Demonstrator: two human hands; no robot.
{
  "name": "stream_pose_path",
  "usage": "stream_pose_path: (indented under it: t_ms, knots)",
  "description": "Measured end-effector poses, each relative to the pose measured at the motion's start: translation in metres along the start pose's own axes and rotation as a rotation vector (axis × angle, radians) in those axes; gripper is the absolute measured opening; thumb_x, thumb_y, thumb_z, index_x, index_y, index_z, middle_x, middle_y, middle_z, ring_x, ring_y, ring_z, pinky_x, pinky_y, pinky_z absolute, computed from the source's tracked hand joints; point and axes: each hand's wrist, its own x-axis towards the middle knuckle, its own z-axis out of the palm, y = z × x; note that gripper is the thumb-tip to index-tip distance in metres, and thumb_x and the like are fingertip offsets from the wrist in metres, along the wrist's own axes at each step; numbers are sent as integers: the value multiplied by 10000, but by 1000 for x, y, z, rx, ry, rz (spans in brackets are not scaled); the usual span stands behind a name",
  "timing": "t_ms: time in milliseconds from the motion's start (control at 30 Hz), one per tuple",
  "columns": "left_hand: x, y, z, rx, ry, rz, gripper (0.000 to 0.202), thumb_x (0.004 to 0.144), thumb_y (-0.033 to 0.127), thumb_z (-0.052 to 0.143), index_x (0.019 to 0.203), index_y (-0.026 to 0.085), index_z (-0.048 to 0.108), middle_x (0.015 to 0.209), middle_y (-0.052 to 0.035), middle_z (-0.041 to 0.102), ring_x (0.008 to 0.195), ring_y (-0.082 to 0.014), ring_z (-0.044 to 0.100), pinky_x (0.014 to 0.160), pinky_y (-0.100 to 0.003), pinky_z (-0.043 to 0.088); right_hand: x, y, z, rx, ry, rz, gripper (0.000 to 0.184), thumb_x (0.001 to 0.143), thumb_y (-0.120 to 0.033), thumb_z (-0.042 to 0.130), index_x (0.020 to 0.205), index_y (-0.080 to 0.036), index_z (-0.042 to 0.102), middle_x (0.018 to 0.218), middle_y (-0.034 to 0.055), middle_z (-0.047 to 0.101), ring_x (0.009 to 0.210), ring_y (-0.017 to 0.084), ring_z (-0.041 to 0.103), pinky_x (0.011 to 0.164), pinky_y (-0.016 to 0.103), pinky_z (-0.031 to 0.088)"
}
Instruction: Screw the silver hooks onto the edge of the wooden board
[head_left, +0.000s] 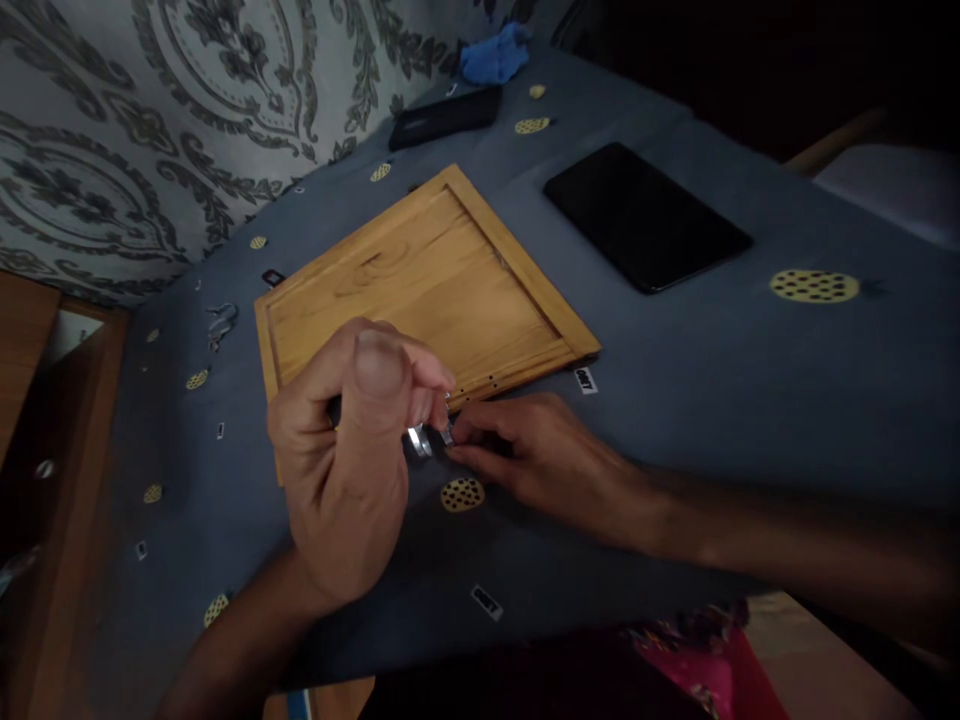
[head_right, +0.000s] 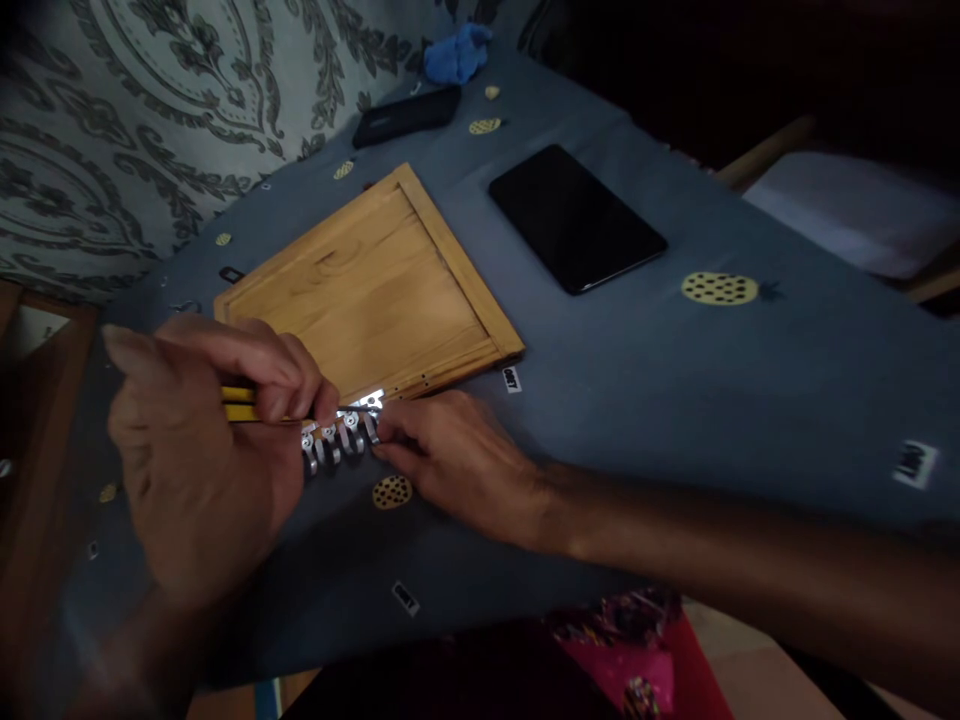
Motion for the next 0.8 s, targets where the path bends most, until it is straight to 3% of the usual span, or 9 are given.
stream_pose_path:
  t_ms: [167,333,400,800]
  knots:
    - [2,2,5,-25,41,-54,446,898,551,624,617,205,627,525,25,385,466,-117,384,434,-312,322,0,-1,-1,6,11,0,113,872,-162,646,764,-177,679,638,-30,640,574,87,541,577,246,352]
    - [4,2,9,-108,51,-110,255,975,226,533,745,216,642,510,55,342,434,-92,292,424,-267,265,-1,-1,-1,2,6,-6,122,876,-164,650,755,-174,667,631,-32,632,569,86,544,573,243,355]
    - [7,1,9,-106,36,-106,261,973,194,493,754,215,634,495,60,341,416,-90,270,415,-262,251,-1,-1,-1,1,13,-7,119,872,-155,650,756,-173,668,633,-32,633,566,85,541,573,244,354]
    - [32,-10,2,-221,-301,-138,264,968,275,517,754,196,650,439,85,228,328,-49,144,360,-208,201,0,-3,-2,0,4,-31,128,876,-133,640,757,-168,673,638,-32,638,563,83,537,591,246,344]
